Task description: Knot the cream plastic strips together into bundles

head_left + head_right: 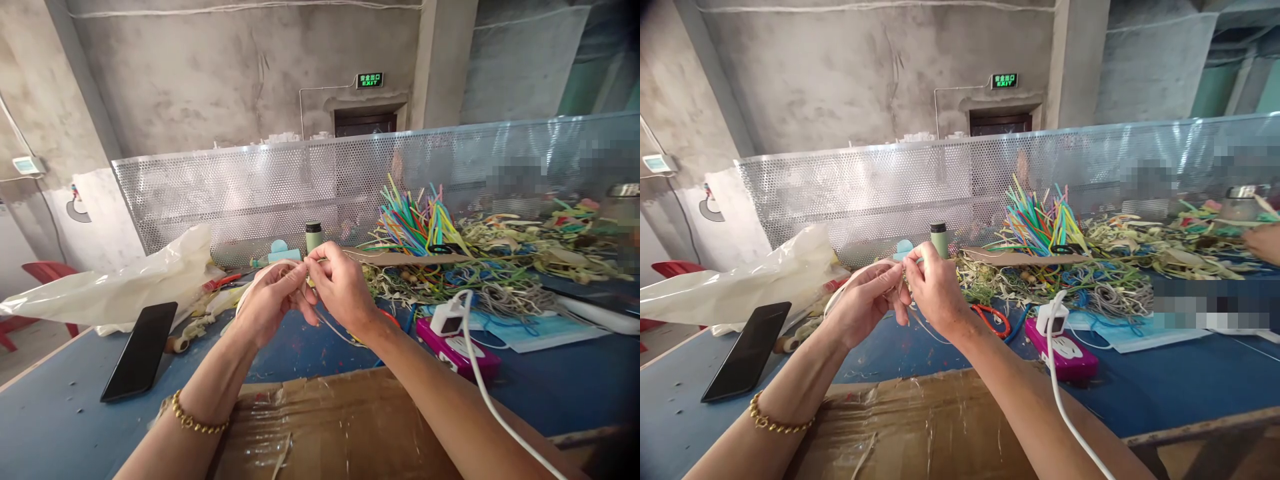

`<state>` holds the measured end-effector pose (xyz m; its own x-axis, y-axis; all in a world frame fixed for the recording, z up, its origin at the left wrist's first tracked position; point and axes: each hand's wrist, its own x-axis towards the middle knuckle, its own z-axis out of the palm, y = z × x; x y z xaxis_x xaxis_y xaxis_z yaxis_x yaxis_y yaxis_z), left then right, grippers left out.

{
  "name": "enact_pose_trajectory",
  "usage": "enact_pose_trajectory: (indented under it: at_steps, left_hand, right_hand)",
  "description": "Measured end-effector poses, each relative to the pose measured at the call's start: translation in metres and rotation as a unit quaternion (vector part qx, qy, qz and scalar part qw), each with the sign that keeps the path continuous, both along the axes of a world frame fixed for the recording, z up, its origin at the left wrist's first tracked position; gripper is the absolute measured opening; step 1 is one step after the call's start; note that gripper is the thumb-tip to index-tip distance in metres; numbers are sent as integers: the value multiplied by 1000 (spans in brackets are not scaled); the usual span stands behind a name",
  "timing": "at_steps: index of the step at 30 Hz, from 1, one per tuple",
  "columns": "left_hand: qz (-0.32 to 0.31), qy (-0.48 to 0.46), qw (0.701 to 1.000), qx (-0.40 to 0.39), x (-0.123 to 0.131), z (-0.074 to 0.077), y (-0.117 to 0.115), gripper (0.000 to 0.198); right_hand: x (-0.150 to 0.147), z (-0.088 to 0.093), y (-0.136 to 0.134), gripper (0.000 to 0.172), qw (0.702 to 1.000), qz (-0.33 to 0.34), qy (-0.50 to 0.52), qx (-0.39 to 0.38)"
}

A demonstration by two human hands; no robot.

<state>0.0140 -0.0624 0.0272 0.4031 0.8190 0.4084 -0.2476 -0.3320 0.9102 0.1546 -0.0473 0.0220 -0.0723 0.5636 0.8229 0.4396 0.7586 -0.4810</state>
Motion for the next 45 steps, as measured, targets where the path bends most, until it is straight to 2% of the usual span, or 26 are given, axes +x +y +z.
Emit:
enact_pose_trajectory:
  at_steps: [4,10,15,28,34,38,42,45]
  left_hand:
    - [-5,-7,1000,0,-3,-1,4,18]
    - [-33,-53,997,-33,-8,-3,12,13]
    - [-64,-56,995,-46,-12,-3,15,10]
    - [-49,-67,996,-29,-13,-6,16,12]
    - [-91,-82,992,-31,-12,-4,16,13]
    - [-96,-66,992,-37,-13,-3,15,14]
    - [-76,-34,996,-22,-16,-3,17,11]
    - [-64,-19,998,-13,-16,-3,18,9]
  right_hand:
    - [1,0,1,14,999,35,2,15]
    - [3,2,-1,20,996,86,33,-16]
    - [3,2,0,15,997,70,15,-5]
    - [4,2,3,14,999,49,-11,12]
    - [4,1,3,14,999,48,-15,19]
    - [8,2,5,18,998,49,-34,-6]
    - [14,4,8,26,994,87,-49,-52]
    - [15,4,10,25,988,116,-62,-85]
